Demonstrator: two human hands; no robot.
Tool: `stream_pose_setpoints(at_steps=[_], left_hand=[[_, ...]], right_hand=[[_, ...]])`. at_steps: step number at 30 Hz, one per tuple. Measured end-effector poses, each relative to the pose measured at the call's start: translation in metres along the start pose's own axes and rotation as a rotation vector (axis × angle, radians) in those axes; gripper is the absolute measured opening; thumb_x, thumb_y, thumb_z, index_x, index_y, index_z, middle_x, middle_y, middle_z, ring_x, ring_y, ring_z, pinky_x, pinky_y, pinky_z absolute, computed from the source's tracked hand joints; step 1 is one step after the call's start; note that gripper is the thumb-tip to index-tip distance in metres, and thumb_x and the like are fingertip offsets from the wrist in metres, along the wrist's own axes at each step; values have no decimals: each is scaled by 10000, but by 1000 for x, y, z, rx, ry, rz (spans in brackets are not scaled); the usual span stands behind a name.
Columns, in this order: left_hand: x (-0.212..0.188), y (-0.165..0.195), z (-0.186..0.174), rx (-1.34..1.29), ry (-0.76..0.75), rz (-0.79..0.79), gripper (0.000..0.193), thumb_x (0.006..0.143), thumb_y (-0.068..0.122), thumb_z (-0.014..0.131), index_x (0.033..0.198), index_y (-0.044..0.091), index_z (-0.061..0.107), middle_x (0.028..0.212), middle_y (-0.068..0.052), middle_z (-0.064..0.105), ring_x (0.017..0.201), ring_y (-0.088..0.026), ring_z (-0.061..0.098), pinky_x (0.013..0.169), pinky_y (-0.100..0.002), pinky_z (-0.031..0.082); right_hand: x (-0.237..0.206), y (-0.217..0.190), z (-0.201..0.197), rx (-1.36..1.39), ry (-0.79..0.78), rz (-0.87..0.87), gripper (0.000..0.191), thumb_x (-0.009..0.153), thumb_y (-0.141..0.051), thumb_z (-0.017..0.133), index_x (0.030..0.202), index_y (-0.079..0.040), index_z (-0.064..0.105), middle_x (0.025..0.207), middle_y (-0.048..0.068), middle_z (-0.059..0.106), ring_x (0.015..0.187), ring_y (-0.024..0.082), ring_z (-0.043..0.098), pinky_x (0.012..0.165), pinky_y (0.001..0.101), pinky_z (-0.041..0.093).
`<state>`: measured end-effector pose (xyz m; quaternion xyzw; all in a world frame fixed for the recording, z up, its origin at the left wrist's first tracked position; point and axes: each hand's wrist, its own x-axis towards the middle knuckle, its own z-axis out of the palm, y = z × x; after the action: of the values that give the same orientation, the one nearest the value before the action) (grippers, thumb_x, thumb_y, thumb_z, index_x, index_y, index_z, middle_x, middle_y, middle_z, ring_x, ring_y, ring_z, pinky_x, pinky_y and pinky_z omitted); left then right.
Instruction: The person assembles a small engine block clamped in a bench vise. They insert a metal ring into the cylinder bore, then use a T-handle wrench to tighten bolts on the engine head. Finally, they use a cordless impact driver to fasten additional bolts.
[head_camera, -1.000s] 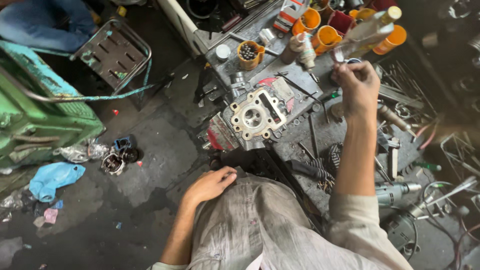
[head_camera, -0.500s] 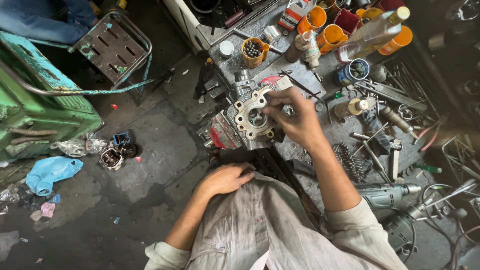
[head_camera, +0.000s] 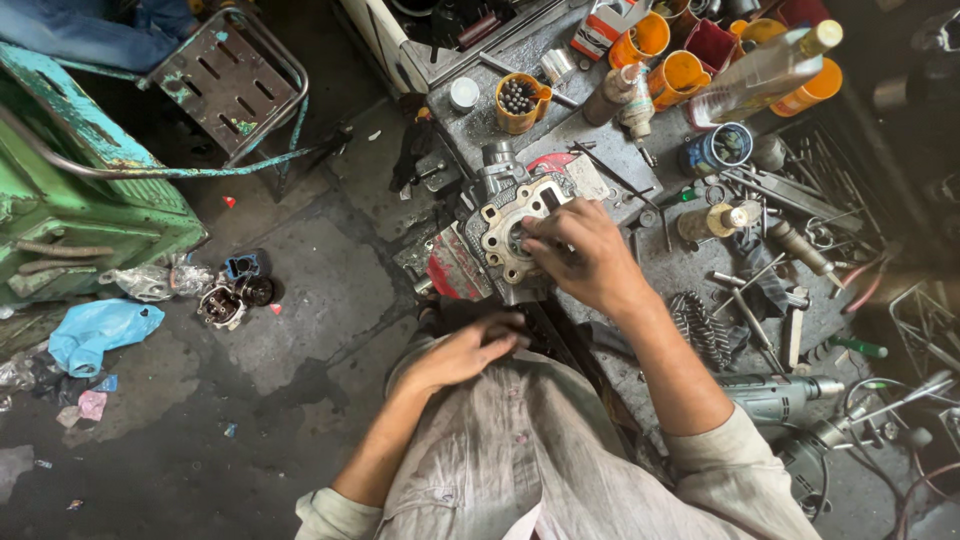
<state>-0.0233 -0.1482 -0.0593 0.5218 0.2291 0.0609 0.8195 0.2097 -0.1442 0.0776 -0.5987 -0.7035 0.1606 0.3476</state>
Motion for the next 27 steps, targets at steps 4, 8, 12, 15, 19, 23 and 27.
stream_pose_setpoints(at_steps=[4, 8, 12, 15, 19, 23, 27], left_hand=[[7, 3, 7, -666, 139, 2, 539, 926, 274, 723, 1378, 29, 561, 1308, -79, 691, 1212, -238, 628, 1043, -392, 507], [21, 4, 19, -1041, 335, 113, 493, 881, 327, 746, 1287, 89, 599, 1285, -48, 665, 1218, -242, 596, 1066, -445, 491], [31, -4, 29, -1151, 322, 188, 483, 906, 369, 775, 1286, 119, 614, 1320, -42, 617, 1172, -228, 567, 1073, -470, 455], [30, -7, 30, -1192, 304, 90, 486, 932, 407, 787, 1248, 99, 584, 1306, -54, 575, 1181, -238, 539, 1134, -584, 449], [27, -2, 29, -1153, 309, 109, 600, 843, 448, 765, 1310, 110, 598, 1315, -29, 590, 1228, -260, 516, 1129, -600, 435], [28, 9, 31, -1127, 300, 147, 627, 875, 452, 747, 1350, 81, 574, 1369, -54, 602, 1323, -298, 499, 1157, -544, 388], [27, 13, 30, -1160, 297, 179, 499, 927, 395, 722, 1308, 93, 611, 1345, -56, 614, 1302, -278, 515, 1192, -546, 415]], right_hand=[[2, -12, -5, -149, 17, 3, 412, 709, 48, 662, 1076, -127, 730, 1256, 47, 669, 1260, 320, 516, 1117, 508, 378], [4, -26, -5, -220, 26, 10, 496, 664, 63, 600, 1099, -144, 717, 1403, 63, 618, 1342, 361, 479, 1161, 520, 364], [-1, -36, -3, -375, -31, -11, 306, 696, -60, 665, 992, -128, 707, 1418, 123, 575, 1341, 407, 443, 1115, 553, 321], [-8, -37, -4, -298, -113, 30, 358, 730, -90, 658, 1087, -92, 692, 1530, 135, 511, 1408, 410, 404, 1160, 561, 298], [-15, -30, -11, -180, -197, 49, 487, 777, -50, 611, 1255, -110, 687, 1582, 110, 474, 1477, 380, 383, 1184, 530, 305], [-15, -26, -20, -193, -208, 53, 436, 835, -43, 610, 1251, -139, 697, 1564, 94, 490, 1470, 354, 406, 1168, 509, 324], [-15, -33, -17, -233, -233, 67, 433, 916, -123, 650, 1348, -109, 663, 1544, 98, 496, 1440, 356, 424, 1151, 510, 342]])
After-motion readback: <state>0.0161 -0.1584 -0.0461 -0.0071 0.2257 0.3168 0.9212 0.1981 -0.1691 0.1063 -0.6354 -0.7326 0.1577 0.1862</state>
